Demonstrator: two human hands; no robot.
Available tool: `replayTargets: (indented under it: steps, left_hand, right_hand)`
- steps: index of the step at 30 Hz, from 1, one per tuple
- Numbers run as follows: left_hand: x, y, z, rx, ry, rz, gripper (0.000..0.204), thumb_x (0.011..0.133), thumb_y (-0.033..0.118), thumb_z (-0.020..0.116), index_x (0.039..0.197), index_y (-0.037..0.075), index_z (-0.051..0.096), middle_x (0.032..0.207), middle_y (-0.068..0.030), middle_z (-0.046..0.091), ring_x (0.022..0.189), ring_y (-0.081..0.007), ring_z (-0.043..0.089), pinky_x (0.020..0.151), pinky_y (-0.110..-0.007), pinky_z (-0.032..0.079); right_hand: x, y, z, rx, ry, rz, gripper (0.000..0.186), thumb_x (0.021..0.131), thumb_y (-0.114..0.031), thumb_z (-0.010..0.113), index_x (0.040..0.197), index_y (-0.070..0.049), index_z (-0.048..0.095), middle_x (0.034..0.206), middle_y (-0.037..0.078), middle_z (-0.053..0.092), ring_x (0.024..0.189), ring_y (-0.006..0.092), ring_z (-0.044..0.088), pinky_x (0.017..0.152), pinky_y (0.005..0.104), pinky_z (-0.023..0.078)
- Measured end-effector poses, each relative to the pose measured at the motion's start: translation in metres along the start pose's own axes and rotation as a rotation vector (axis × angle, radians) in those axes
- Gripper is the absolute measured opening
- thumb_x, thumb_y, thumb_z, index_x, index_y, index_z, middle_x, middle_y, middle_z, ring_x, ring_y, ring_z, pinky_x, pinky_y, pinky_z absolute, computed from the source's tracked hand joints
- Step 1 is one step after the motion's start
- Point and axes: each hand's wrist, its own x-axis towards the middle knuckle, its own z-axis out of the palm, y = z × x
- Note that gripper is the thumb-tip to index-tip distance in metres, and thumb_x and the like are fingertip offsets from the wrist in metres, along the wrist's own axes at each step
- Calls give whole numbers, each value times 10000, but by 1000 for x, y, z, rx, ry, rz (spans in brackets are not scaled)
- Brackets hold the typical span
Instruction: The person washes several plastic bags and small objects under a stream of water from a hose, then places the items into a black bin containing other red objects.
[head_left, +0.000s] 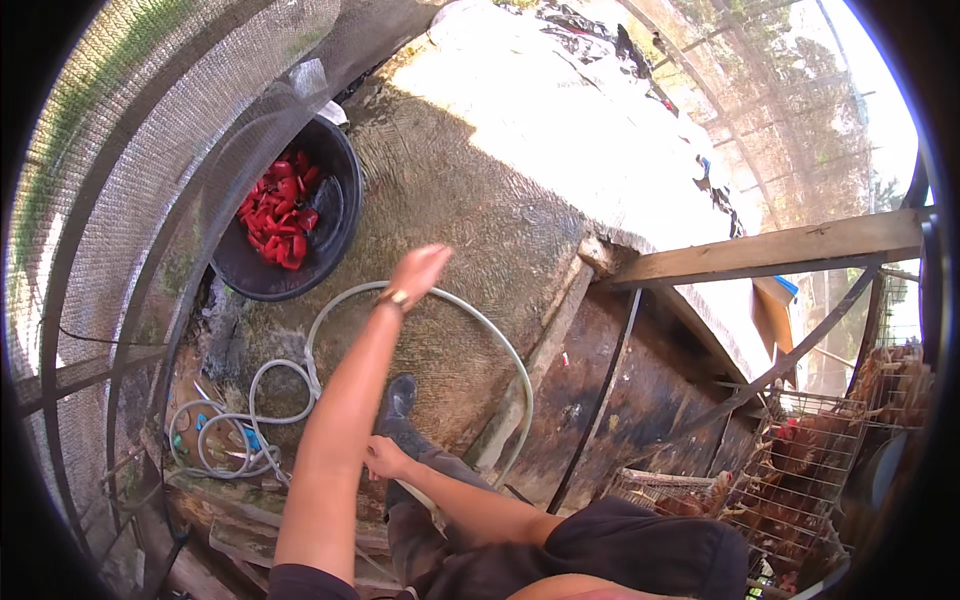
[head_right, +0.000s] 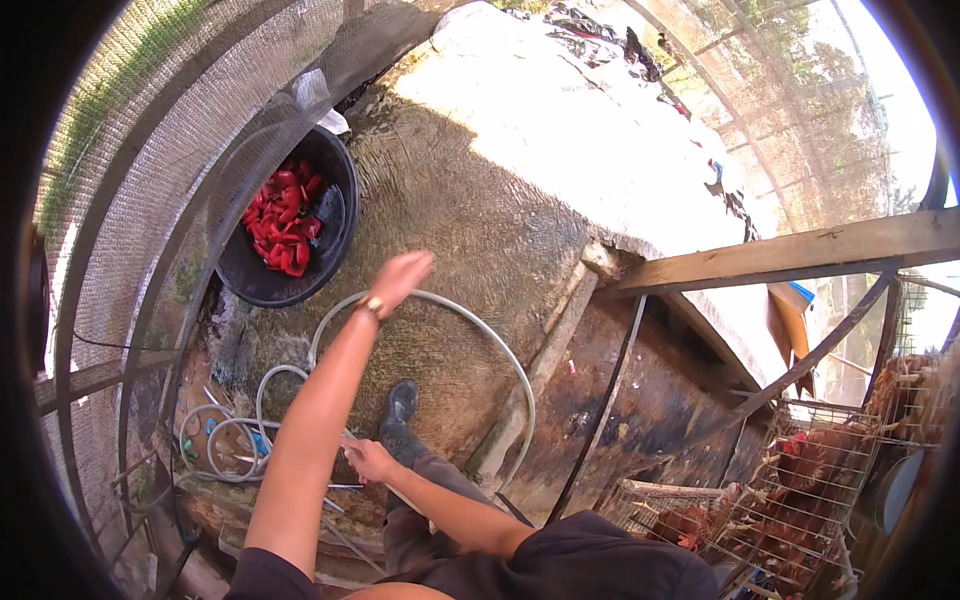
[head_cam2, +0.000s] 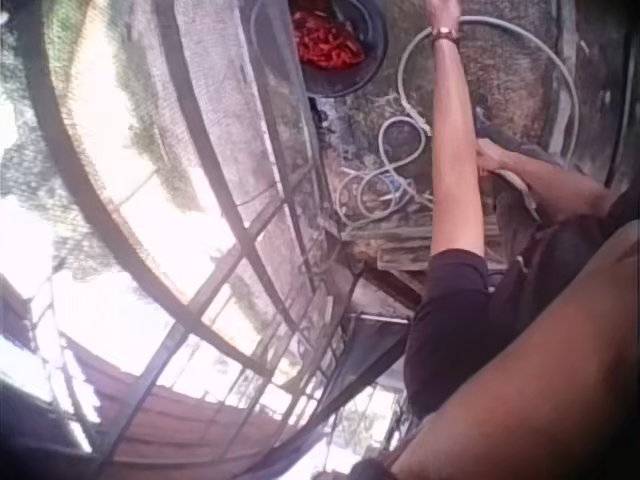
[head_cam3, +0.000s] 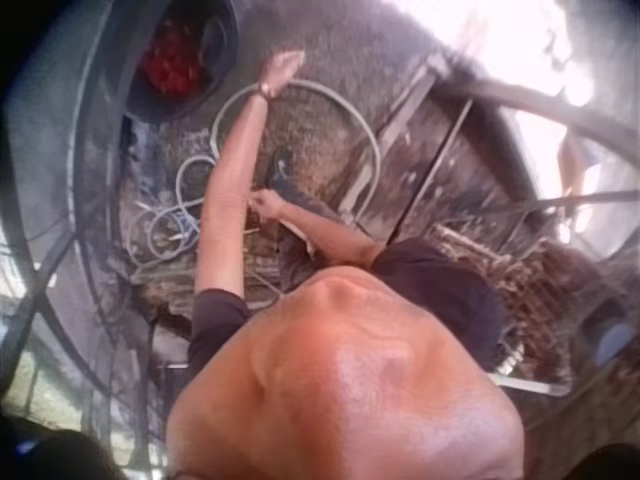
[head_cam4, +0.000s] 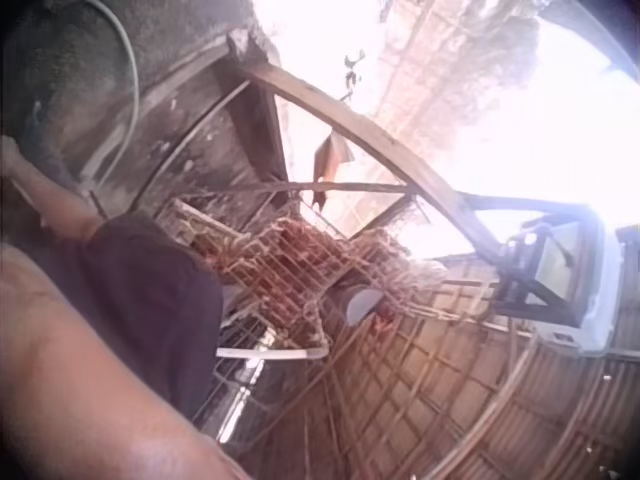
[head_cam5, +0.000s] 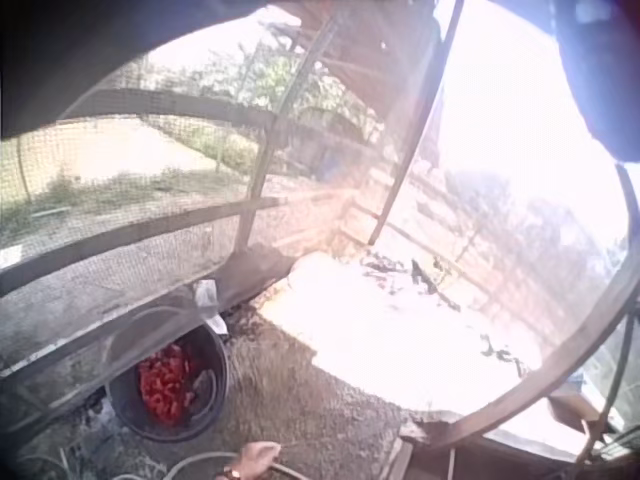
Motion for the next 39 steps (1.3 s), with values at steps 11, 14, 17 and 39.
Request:
replayTargets:
  steps: [11,14,17,39]
  left_hand:
    - [-329,-294,-67,-872,700,-613,205,847,260,611,879,60,645,747,-64,636,715,-165,638,644,-266,551]
    - [-335,-296,-74,-817,793,-771,381,873,433,527,763,82,624,511,-28,510,378,-128,476,310,-264,344]
    - [-358,-303,-75,-1014,820,-741,584,813,658,411,645,117,555,425,29,349,303,-94,312,291,-257,212]
    - [-604,-413,56,-1114,1081,-711,127,817,125,577,889,39,634,786,-60,656,637,-101,581,544,-219,450]
  right_hand:
    - [7,54,86,-371,-71,-102,313,880,-221,418,1079,-27,561,896,257,609,891,419,579,777,495,449]
    - [33,82,90,-619,-139,-87,350,847,-281,422,842,13,612,833,270,608,820,432,590,751,491,464]
    - [48,101,107,-826,-230,26,385,864,-314,383,883,-13,623,880,281,605,880,426,590,780,489,462]
    - [100,111,122,-1202,-64,524,605,845,-435,343,756,115,580,612,220,577,526,323,601,505,436,471]
